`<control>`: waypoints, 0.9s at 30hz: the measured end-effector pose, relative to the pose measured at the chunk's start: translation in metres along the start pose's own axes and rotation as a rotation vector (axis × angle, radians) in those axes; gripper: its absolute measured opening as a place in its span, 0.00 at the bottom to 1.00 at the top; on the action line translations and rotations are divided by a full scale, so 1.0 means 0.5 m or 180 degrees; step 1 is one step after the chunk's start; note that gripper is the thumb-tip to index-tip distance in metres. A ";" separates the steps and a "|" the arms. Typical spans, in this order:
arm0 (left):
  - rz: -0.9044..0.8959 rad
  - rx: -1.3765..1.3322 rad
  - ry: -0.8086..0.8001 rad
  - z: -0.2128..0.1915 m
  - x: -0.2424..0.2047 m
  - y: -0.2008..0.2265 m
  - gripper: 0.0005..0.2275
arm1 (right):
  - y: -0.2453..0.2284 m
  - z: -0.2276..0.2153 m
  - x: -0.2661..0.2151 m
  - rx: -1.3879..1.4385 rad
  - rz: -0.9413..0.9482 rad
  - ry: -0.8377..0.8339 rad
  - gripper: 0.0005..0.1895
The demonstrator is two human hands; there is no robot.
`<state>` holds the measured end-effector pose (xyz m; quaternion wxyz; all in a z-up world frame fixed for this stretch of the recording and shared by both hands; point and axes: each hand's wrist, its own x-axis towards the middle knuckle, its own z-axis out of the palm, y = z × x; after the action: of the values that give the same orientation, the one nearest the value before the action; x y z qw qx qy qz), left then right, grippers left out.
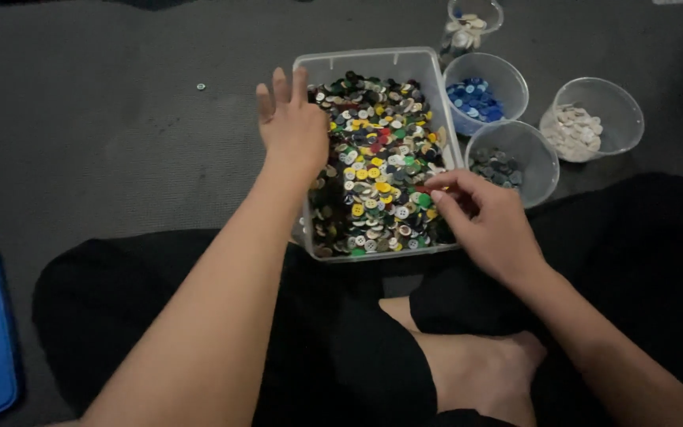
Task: Sorting various types and colors of buttons from a large plastic bin into several smaller containers.
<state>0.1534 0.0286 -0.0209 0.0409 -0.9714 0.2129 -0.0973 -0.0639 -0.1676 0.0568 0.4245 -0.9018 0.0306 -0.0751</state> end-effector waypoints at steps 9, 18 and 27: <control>-0.0289 0.0173 0.0210 0.016 -0.019 0.017 0.15 | 0.006 0.008 -0.003 0.0132 -0.0040 -0.0069 0.11; -0.0419 -0.0017 0.0559 0.016 -0.043 0.021 0.11 | 0.010 0.010 -0.008 0.0107 -0.0043 -0.0071 0.11; -0.0791 -0.0414 0.0127 -0.025 -0.042 0.004 0.10 | 0.031 0.021 -0.021 0.0358 0.0119 0.0082 0.14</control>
<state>0.1314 0.0349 -0.0122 -0.0388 -0.9887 0.0975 -0.1069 -0.0725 -0.1683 0.0374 0.4754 -0.8747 0.0487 -0.0804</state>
